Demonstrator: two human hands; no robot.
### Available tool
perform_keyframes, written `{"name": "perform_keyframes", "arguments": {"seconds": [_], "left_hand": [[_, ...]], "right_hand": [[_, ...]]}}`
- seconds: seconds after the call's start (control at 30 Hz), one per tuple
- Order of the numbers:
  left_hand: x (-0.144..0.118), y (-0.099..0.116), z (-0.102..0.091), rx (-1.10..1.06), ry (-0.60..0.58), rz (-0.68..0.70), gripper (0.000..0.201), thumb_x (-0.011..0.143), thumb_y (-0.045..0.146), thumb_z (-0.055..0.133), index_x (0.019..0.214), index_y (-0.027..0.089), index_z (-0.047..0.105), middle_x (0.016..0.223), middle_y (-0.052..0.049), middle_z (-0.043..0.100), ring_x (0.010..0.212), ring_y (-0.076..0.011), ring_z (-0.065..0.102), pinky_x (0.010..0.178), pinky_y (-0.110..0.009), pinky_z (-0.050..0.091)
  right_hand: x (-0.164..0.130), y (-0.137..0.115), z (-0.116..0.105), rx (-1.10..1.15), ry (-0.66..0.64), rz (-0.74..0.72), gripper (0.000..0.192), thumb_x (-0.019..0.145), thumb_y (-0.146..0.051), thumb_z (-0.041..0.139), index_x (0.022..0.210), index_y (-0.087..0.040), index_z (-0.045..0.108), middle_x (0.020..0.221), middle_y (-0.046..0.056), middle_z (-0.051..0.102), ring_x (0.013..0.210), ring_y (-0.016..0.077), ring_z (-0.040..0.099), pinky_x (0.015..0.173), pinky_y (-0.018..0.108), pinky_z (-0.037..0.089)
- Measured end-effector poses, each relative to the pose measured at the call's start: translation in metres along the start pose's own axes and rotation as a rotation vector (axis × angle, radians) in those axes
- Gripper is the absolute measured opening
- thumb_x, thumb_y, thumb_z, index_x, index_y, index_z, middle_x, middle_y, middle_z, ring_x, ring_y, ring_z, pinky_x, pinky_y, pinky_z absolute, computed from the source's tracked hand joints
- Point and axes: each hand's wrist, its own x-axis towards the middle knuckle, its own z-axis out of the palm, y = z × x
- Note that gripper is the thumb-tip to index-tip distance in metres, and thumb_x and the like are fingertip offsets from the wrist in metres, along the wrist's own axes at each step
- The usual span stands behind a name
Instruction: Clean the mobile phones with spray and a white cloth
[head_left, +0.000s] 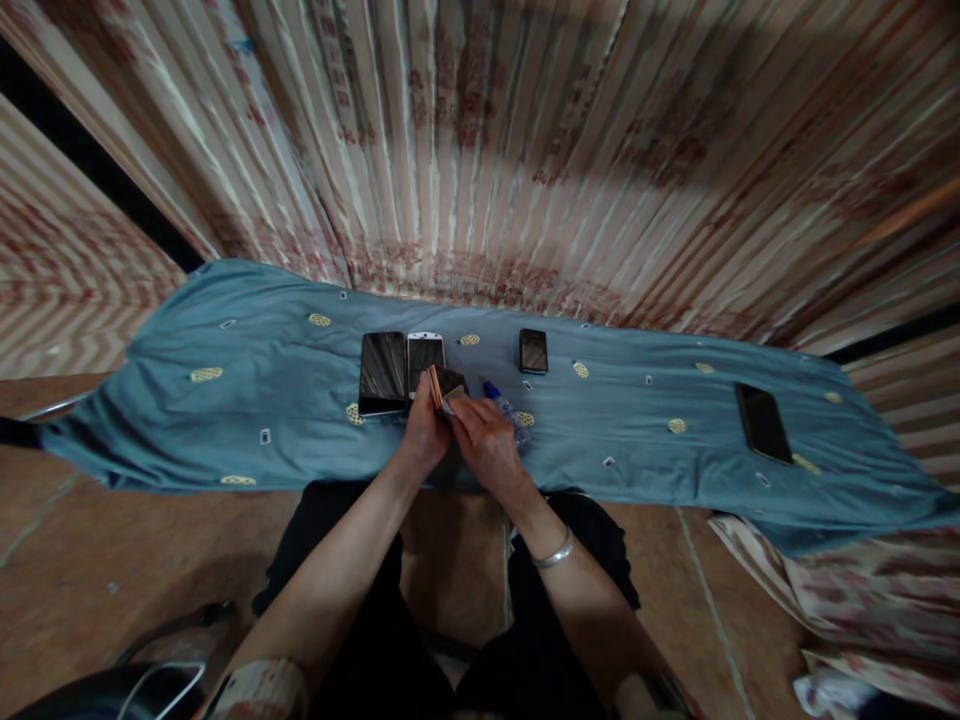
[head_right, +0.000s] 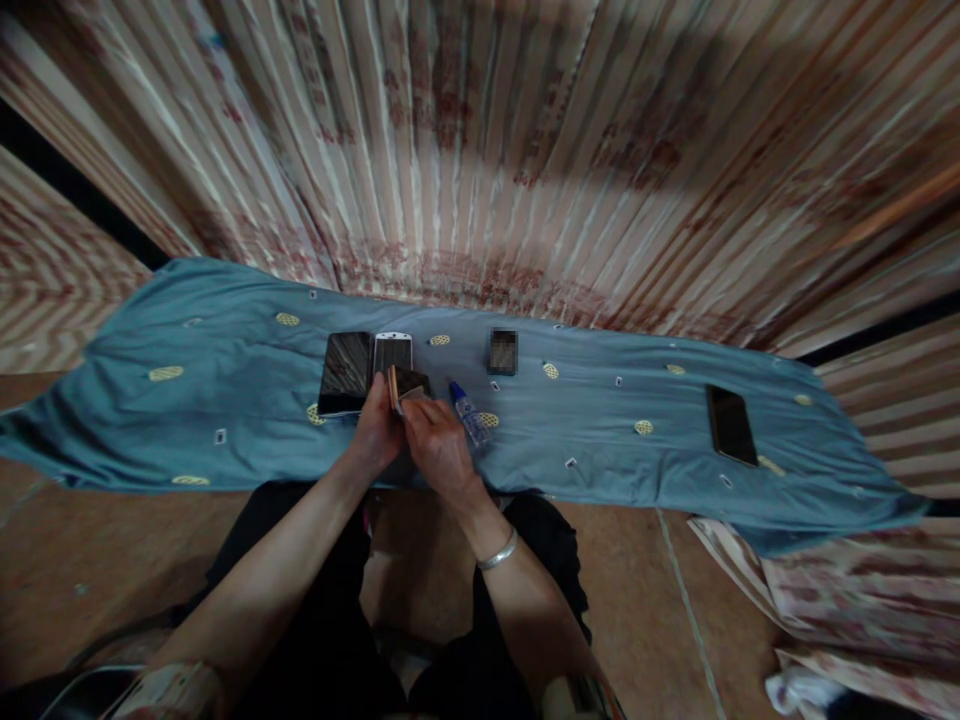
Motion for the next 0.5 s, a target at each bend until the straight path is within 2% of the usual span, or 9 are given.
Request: {"name": "perform_keyframes", "arguments": {"seconds": [0.1,0.27,0.37,0.5], "left_hand": [[-0.004,-0.004,-0.003,0.012,0.0,-0.032,0.033,0.094,0.048,0.063,0.082,0.017,0.069,0.075,-0.001,0.07,0.088,-0.0176,0.072,0.087,-0.027,0.056],[-0.008,-0.009,-0.005,0.052,0.056,-0.043,0.036,0.1,0.043,0.055,0.079,0.018,0.069,0.068,0.0,0.065,0.08,-0.0129,0.069,0.086,-0.021,0.054],[-0.01,-0.013,-0.002,0.063,0.047,-0.005,0.035,0.101,0.042,0.053,0.08,0.02,0.07,0.074,-0.002,0.07,0.094,-0.0158,0.071,0.095,-0.023,0.053],[-0.016,-0.021,0.002,0.059,-0.015,-0.011,0.034,0.099,0.047,0.055,0.09,0.019,0.073,0.096,-0.007,0.076,0.118,-0.0206,0.068,0.107,-0.029,0.05]], "right_hand": [[0.001,-0.004,0.0,0.009,0.017,-0.007,0.032,0.104,-0.019,0.046,0.119,-0.019,0.073,0.117,0.012,0.075,0.1,0.022,0.068,0.097,0.039,0.056],[0.004,-0.007,0.0,0.072,-0.017,0.059,0.034,0.101,-0.017,0.046,0.122,-0.02,0.073,0.129,0.012,0.072,0.108,0.023,0.067,0.101,0.041,0.056],[0.007,-0.005,0.0,0.102,-0.028,0.11,0.033,0.1,-0.017,0.049,0.123,-0.02,0.073,0.128,0.013,0.072,0.112,0.0256,0.067,0.104,0.045,0.054],[0.016,0.001,0.001,0.093,0.012,0.135,0.031,0.1,-0.019,0.05,0.12,-0.02,0.074,0.127,0.013,0.073,0.115,0.0251,0.068,0.107,0.045,0.052]]}}
